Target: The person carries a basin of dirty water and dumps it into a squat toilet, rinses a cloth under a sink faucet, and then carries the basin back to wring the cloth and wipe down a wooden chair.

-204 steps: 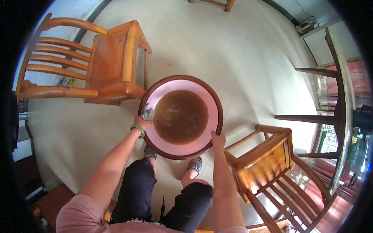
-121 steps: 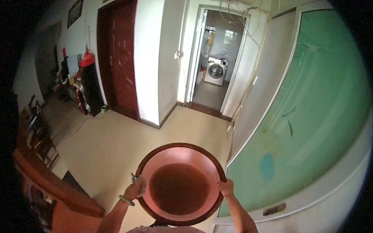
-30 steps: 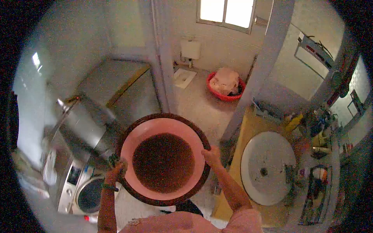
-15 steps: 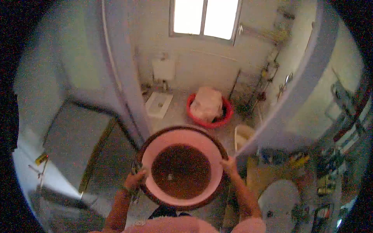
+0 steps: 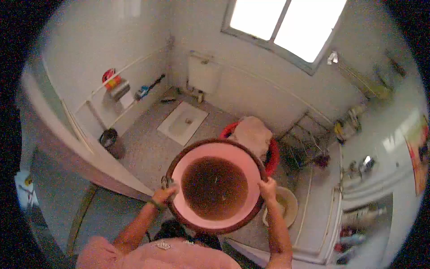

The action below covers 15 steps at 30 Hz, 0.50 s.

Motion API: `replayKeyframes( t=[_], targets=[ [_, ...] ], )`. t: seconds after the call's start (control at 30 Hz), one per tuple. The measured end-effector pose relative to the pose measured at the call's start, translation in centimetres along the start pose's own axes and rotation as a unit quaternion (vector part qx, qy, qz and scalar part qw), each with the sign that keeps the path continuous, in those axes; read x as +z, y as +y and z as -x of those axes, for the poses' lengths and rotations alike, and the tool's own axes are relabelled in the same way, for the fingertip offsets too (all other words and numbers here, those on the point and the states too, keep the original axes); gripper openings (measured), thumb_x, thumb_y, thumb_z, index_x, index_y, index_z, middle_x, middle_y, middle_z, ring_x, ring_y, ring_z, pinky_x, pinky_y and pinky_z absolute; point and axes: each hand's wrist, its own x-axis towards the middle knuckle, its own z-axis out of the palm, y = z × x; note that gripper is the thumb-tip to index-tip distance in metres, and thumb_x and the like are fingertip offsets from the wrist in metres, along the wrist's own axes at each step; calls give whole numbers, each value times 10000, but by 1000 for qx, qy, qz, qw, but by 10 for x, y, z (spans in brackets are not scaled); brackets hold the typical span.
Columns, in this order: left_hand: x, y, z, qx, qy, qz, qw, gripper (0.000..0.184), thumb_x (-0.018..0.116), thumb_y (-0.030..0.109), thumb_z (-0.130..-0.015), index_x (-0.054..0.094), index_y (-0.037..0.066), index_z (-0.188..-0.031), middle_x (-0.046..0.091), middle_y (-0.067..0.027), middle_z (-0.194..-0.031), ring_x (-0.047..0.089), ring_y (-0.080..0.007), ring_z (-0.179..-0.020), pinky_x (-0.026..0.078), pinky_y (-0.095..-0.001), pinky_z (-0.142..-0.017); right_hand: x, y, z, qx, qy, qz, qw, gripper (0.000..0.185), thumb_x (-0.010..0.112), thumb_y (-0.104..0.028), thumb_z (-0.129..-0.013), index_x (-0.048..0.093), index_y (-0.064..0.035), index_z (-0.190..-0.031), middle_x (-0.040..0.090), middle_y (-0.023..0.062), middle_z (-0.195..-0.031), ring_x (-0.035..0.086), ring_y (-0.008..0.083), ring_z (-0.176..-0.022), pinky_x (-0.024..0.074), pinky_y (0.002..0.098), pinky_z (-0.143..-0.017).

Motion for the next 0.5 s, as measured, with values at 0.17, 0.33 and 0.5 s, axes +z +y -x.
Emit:
replayKeyframes(
  t=[0.17,0.33,0.5],
  targets=[
    [23,80,-98,-41,84,-99,991,590,666,455,-685,578,-7,-1042,609,-89,-958,572,-183,-850,456,-316,-749,56,13,-169,7,-57,-19,998,179,596,-159,-588,532,8,-595,503,19,-536,449,121,-475,373,287,-463],
    [15,108,-233,-8,102,-49,994,561,673,451,-654,610,-17,-956,628,-113,-902,586,-185,-824,458,-310,-732,115,-9,-303,57,-104,67,991,189,607,-163,-574,572,20,-600,520,33,-545,488,145,-488,393,324,-480],
    [-5,121,-380,-95,124,-84,984,512,684,439,-638,624,20,-926,625,-68,-854,589,-169,-745,473,-301,-667,209,-14,-423,68,-108,109,986,240,624,-189,-561,576,43,-602,565,73,-585,540,189,-541,435,352,-542]
  ],
)
